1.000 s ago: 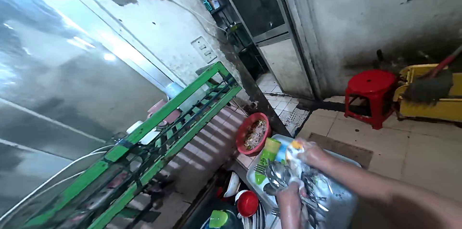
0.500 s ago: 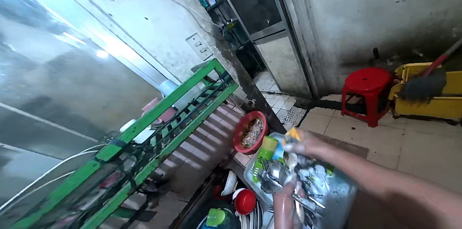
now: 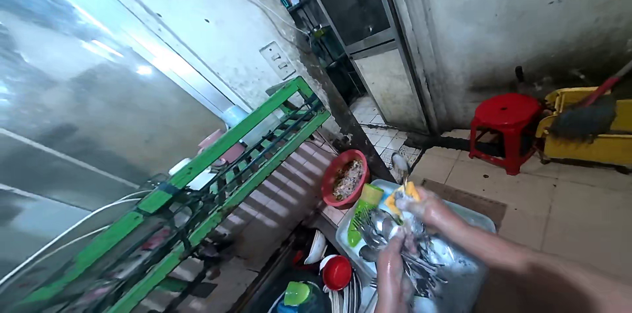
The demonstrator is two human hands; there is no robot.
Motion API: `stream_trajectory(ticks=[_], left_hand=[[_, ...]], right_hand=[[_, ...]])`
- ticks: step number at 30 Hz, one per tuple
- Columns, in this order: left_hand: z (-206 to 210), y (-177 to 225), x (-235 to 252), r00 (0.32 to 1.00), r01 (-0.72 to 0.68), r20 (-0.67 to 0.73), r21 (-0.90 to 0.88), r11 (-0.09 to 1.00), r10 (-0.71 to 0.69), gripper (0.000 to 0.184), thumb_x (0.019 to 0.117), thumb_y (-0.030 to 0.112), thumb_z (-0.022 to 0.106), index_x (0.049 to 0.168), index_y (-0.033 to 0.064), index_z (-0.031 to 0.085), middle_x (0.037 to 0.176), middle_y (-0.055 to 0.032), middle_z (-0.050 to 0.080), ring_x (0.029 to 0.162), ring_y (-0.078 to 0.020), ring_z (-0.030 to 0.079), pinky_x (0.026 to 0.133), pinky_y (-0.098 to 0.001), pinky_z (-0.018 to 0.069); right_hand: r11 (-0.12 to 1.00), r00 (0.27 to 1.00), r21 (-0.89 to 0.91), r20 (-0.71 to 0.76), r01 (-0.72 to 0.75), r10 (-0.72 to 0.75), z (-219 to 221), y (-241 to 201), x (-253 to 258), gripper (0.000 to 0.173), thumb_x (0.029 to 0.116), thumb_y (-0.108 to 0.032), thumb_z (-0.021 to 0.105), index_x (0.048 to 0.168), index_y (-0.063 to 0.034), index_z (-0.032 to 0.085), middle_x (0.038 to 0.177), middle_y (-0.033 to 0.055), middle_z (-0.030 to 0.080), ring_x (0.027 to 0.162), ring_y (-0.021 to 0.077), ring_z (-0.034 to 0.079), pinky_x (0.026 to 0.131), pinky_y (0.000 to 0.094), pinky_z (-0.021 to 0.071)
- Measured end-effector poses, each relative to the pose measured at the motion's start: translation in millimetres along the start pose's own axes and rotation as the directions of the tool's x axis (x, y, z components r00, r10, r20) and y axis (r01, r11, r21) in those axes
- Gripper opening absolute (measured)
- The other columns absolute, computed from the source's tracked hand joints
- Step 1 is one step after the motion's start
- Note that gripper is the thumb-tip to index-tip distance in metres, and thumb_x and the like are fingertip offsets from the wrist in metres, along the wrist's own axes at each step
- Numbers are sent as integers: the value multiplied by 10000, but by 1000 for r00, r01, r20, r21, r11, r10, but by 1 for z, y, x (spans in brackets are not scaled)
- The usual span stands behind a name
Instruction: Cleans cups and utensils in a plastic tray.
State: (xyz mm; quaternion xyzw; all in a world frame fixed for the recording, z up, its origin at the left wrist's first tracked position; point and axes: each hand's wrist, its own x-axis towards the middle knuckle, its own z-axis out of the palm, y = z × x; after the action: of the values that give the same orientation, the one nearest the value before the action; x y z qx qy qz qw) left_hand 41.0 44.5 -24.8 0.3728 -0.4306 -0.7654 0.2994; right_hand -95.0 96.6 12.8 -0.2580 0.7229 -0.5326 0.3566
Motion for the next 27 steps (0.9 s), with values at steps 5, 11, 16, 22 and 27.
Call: stream_trajectory(ticks=[5, 11, 16, 22, 27], left_hand=[[-13, 15, 1, 992, -42, 120, 13, 999, 40, 288, 1072, 132, 428, 1024, -36, 657, 953, -143, 711, 869, -219, 702, 796, -377, 603], [-20, -3, 0, 982, 20, 187, -23, 1000, -15, 233, 1043, 115, 464, 988, 6, 663, 864, -105, 709, 798, -186, 706, 740, -361, 613], [-21, 1, 3, 926, -19, 373, -95, 995, 54, 210, 873, 182, 720, 1008, 21, 724, 1022, -113, 758, 925, -164, 731, 825, -334, 611], [-15, 18, 21, 974, 59, 227, -272, 960, 5, 302, 1093, 211, 379, 979, 60, 615, 701, -39, 634, 650, -192, 683, 696, -410, 631], [-13, 32, 27, 998, 29, -50, 11, 1000, -29, 172, 1058, 102, 503, 1011, -11, 624, 704, -66, 603, 577, -136, 600, 540, -272, 551]], right_hand=[[923, 932, -371, 361, 103, 41, -34, -6, 14, 445, 971, -271, 702, 1330, -30, 597, 1175, 221, 658, 1067, 344, 647, 959, 554, 500], [805, 877, -554, 472, 213, 92, -27, -14, 2, 535, 988, -311, 687, 1401, -2, 545, 1324, 254, 599, 1240, 383, 575, 1047, 576, 433], [730, 792, -613, 587, 303, 165, -16, -3, -10, 630, 989, -246, 678, 1517, -14, 425, 1388, 328, 536, 1280, 489, 531, 1029, 681, 402], [753, 703, -569, 681, 332, 205, -18, 21, -12, 770, 932, -186, 755, 1559, -21, 340, 1446, 303, 497, 1313, 455, 513, 1055, 642, 408], [911, 921, -399, 386, 110, 58, -42, 9, -8, 561, 916, -233, 776, 1404, -66, 554, 1282, 222, 626, 1165, 344, 619, 1014, 543, 480]])
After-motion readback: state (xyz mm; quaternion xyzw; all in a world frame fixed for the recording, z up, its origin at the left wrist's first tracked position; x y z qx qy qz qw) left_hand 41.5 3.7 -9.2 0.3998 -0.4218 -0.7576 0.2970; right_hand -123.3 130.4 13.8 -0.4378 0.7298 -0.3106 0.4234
